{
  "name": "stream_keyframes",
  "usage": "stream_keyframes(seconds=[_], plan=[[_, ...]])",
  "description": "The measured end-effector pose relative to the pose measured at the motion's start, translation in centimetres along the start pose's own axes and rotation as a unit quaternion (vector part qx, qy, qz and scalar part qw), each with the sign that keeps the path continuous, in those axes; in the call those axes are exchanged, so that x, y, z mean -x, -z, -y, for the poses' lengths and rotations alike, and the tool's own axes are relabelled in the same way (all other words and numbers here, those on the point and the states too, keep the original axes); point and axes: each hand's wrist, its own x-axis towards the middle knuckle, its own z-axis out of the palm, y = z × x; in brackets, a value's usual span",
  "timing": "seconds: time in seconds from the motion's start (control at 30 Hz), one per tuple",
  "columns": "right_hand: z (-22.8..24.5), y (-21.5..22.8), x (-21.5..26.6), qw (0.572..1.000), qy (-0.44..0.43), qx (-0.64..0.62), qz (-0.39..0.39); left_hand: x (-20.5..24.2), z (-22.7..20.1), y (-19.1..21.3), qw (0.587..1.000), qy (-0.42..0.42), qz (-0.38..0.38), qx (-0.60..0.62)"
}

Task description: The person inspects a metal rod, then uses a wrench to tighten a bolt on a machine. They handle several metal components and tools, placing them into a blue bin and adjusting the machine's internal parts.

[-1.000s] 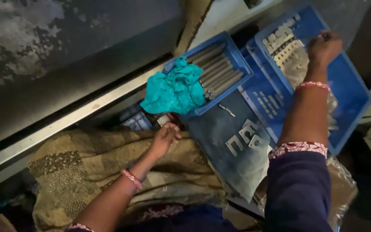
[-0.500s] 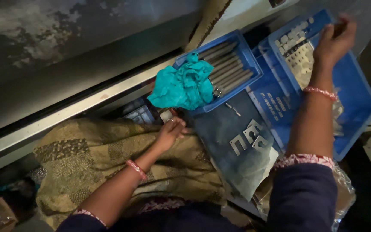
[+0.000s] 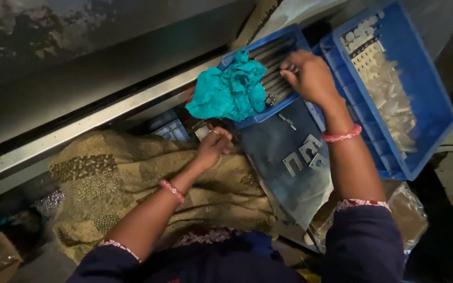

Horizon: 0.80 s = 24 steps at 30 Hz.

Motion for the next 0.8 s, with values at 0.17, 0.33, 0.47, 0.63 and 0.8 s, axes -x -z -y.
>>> stream_keyframes(seconds=[0.17, 0.33, 0.47, 0.63, 0.8], plan=[[-0.3, -0.4, 0.3, 0.999, 0.004, 0.034, -0.014, 0.1, -1.1, -0.8, 0.999, -0.012, 0.035, 0.015], [-0.6, -2.9, -1.3, 0.996, 0.054, 0.045, -0.056, 0.3, -2.3, -1.0, 0.999, -0.017, 0.036, -0.010], [-1.6, -4.9, -2.9, 0.989, 0.090, 0.101, -0.066, 0.5, -3.1, -0.8, 0.998, -0.040, 0.042, -0.012], [-2.9, -5.3, -4.0, 0.977, 0.056, 0.205, 0.015, 0.2, -3.0, -0.8, 0.998, -0.049, 0.042, -0.017], [-2.1, -4.7, -4.2, 0.966, 0.083, 0.246, 0.022, -0.6, -2.6, -0.8, 0.996, -0.072, 0.053, -0.004]])
